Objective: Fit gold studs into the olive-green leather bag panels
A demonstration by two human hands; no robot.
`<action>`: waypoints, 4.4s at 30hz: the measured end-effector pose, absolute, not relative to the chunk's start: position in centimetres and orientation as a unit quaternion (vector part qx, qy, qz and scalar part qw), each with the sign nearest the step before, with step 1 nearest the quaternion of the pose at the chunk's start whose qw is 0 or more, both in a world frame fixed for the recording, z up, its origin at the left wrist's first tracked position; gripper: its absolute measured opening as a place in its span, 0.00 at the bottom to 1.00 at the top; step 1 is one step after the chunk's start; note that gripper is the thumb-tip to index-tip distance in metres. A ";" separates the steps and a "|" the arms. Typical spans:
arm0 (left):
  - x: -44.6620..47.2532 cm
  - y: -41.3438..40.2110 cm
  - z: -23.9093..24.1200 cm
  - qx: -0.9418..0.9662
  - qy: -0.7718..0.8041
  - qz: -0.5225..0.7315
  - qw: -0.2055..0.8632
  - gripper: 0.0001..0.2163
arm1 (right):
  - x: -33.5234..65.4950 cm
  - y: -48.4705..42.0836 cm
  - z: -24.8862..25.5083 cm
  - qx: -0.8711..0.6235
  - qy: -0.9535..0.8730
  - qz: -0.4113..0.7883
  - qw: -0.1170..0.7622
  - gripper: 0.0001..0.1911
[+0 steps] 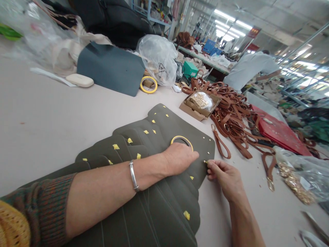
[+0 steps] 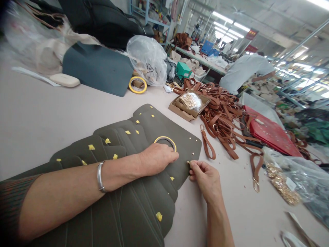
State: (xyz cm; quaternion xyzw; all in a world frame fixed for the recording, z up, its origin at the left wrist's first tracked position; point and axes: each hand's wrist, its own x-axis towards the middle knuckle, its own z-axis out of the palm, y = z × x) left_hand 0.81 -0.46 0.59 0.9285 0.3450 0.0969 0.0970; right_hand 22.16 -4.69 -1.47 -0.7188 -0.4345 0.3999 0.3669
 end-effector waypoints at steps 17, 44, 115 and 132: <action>0.7 -0.3 0.6 0.929 0.341 0.099 0.100 0.08 | 21.5 -5.0 -1.4 -0.747 -0.490 0.318 0.316 0.23; 0.1 0.8 0.5 0.901 0.354 0.201 0.152 0.05 | 20.8 -5.2 -1.0 -0.687 -0.652 0.234 0.220 0.19; 0.6 0.6 1.4 0.904 0.398 0.092 0.122 0.09 | 20.8 0.1 -1.8 -0.734 -0.554 0.260 0.297 0.24; 0.7 0.6 1.0 0.898 0.406 0.099 0.138 0.09 | 20.8 0.0 -1.3 -0.757 -0.593 0.146 0.232 0.29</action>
